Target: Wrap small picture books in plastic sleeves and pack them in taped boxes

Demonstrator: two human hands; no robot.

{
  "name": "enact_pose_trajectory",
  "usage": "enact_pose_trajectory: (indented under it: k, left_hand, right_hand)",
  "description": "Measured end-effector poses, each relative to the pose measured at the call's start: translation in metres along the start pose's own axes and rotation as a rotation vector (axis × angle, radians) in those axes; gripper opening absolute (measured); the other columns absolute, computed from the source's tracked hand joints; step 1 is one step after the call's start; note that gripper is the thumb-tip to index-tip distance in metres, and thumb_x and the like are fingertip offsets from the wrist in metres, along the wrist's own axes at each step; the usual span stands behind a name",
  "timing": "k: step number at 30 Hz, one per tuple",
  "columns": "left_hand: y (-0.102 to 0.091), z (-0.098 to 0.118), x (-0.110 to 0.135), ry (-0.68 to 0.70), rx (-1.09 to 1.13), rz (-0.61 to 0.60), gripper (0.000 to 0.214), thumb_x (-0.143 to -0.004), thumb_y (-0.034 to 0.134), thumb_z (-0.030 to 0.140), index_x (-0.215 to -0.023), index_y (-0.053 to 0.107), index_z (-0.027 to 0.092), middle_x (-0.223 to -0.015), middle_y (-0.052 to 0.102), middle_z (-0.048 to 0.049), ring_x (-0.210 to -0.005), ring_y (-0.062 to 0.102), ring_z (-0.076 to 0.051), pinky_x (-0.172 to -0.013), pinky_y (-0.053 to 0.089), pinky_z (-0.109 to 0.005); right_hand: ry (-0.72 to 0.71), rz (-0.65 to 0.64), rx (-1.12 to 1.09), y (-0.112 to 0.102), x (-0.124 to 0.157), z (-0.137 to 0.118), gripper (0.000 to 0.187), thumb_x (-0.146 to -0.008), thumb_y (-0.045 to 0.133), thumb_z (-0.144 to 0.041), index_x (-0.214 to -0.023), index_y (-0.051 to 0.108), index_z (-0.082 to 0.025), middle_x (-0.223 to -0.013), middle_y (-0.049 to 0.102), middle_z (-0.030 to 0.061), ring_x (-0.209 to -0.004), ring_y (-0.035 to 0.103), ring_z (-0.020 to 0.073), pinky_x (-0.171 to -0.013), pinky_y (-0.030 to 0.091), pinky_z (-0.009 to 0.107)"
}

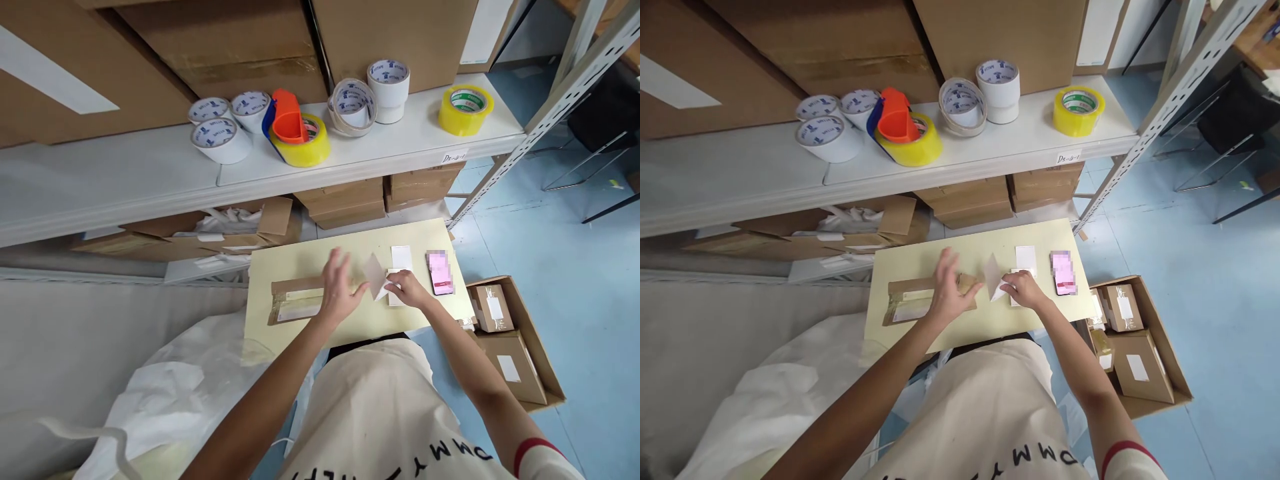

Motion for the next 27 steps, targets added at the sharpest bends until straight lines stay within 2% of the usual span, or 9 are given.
enact_pose_trajectory:
  k: [3,4,6,10,12,15,19,22,27]
  left_hand:
    - [0.035,0.033,-0.001,0.231,-0.101,-0.486,0.041,-0.084,0.061,0.032,-0.125,0.059,0.028,-0.138,0.056,-0.0079,-0.144,0.03,-0.031,-0.117,0.016,-0.054]
    - [0.043,0.037,0.0,0.247,-0.102,-0.592,0.037,-0.085,0.057,0.03,-0.122,0.062,0.03,-0.131,0.061,-0.0063,-0.142,0.033,-0.03,-0.117,0.014,-0.055]
    - [0.051,0.039,-0.002,0.232,-0.089,-0.704,0.037,-0.083,0.056,0.029,-0.12,0.064,0.032,-0.123,0.066,-0.0052,-0.138,0.038,-0.03,-0.117,0.01,-0.056]
    - [0.054,0.039,-0.007,0.2,-0.06,-0.751,0.033,-0.075,0.063,0.029,-0.107,0.07,0.031,-0.108,0.07,-0.0043,-0.121,0.053,-0.03,-0.116,0.015,-0.054]
    - [0.055,0.041,-0.007,0.194,-0.053,-0.763,0.021,-0.079,0.058,0.028,-0.093,0.073,0.029,-0.094,0.071,-0.0028,-0.106,0.061,-0.026,-0.114,0.021,-0.051]
    - [0.059,0.045,-0.007,0.209,-0.103,-0.789,0.025,-0.086,0.047,0.025,-0.078,0.07,0.026,-0.083,0.07,-0.0014,-0.092,0.064,-0.02,-0.111,0.026,-0.046]
    - [0.066,0.047,-0.007,0.218,-0.176,-0.833,0.032,-0.089,0.04,0.023,-0.073,0.068,0.022,-0.084,0.073,-0.0018,-0.088,0.064,-0.018,-0.109,0.026,-0.042]
    - [0.071,0.041,-0.007,0.158,-0.188,-0.865,0.031,-0.089,0.04,0.024,-0.073,0.067,0.021,-0.084,0.074,-0.0017,-0.085,0.064,-0.018,-0.107,0.025,-0.042]
    - [0.079,0.026,-0.008,0.021,-0.169,-0.86,0.029,-0.086,0.046,0.028,-0.068,0.068,0.021,-0.075,0.073,-0.0005,-0.078,0.063,-0.018,-0.099,0.03,-0.037]
  right_hand:
    - [-0.075,-0.047,0.055,0.001,-0.004,-0.013,0.025,-0.097,0.047,-0.036,-0.087,0.066,-0.022,-0.083,0.07,0.0048,-0.083,0.064,0.0205,-0.087,0.039,0.035]
    - [-0.081,-0.067,0.062,0.002,-0.004,-0.016,0.024,-0.097,0.048,-0.035,-0.088,0.066,-0.023,-0.086,0.071,0.0051,-0.087,0.064,0.0208,-0.09,0.038,0.036]
    - [-0.07,-0.111,0.071,0.002,-0.003,-0.017,0.021,-0.096,0.05,-0.033,-0.089,0.068,-0.023,-0.091,0.073,0.0055,-0.091,0.064,0.0215,-0.093,0.036,0.039]
    - [-0.047,-0.134,0.069,0.001,0.0,-0.014,0.019,-0.095,0.052,-0.031,-0.091,0.07,-0.024,-0.088,0.073,0.0051,-0.089,0.064,0.022,-0.093,0.036,0.04]
    - [-0.055,-0.116,0.055,0.0,0.001,-0.013,0.02,-0.095,0.053,-0.033,-0.089,0.07,-0.024,-0.084,0.073,0.0044,-0.085,0.064,0.0212,-0.09,0.038,0.038]
    - [-0.086,-0.11,0.016,0.002,0.002,-0.013,0.025,-0.095,0.052,-0.037,-0.085,0.069,-0.022,-0.078,0.072,0.0039,-0.076,0.064,0.0193,-0.081,0.04,0.033]
    - [-0.124,-0.085,-0.046,0.004,0.002,-0.014,0.035,-0.097,0.047,-0.04,-0.077,0.066,-0.02,-0.07,0.069,0.0041,-0.064,0.06,0.0165,-0.069,0.039,0.028]
    - [-0.129,-0.057,-0.039,0.004,0.002,-0.014,0.041,-0.098,0.045,-0.042,-0.069,0.063,-0.02,-0.063,0.066,0.0034,-0.058,0.056,0.0157,-0.065,0.037,0.028]
    - [-0.107,-0.018,0.034,0.002,0.004,-0.011,0.037,-0.099,0.045,-0.04,-0.074,0.065,-0.021,-0.068,0.068,0.0033,-0.065,0.06,0.0165,-0.075,0.037,0.031]
Point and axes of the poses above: each hand's wrist, its own x-axis away from the middle knuckle, its own y-axis out of the palm, z = x × y, the point moved 9 cm from there along -x, towards the middle knuckle
